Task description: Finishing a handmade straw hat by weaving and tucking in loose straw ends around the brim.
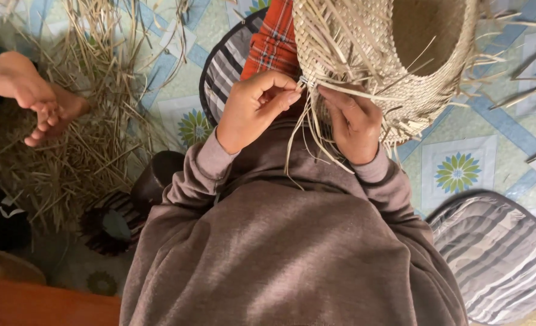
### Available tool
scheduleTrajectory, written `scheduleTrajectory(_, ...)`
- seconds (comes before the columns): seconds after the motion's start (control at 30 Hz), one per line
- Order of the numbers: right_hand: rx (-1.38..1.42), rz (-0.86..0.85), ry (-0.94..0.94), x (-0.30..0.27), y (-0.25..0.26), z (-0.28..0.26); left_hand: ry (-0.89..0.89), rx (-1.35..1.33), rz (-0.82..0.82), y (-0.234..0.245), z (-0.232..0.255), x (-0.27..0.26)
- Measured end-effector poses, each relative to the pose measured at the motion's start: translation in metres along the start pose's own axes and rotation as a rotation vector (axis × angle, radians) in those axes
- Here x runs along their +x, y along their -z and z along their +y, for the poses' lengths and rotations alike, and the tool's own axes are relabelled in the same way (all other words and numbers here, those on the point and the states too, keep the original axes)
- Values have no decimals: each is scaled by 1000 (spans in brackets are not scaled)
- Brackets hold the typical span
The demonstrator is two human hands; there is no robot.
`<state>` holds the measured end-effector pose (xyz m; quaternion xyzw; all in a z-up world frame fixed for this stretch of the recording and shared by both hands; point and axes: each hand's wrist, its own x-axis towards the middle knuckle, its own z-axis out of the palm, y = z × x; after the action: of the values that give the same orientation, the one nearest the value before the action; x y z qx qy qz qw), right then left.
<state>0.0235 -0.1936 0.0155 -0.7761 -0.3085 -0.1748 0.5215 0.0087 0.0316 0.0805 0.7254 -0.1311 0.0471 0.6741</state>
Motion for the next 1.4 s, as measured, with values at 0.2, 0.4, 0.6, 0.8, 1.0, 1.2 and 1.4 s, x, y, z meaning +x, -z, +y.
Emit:
scheduleTrajectory(0.2,28,-13,30,7,4,-11,78,-12,30,-3,-15,-1)
scheduleTrajectory(0.4,40,-18,53,6,4,-8,-10,25,95,-3,-9,1)
scheduleTrajectory(0.6,45,-22,72,6,4,-6,-86,78,138,-11,-30,5)
scheduleTrajectory(0.8,35,-63,67,5,3,-4,-70,-7,72,-6,-33,2)
scheduleTrajectory(1.0,-72,-51,139,20,3,-14,17,-156,108,-12,-60,-1)
scheduleTrajectory(1.2,-379,-16,283,18,2,-16,246,-319,115,-6,-110,-2)
scheduleTrajectory(1.4,-354,11,209,17,0,-18,171,-199,-32,1,-31,4)
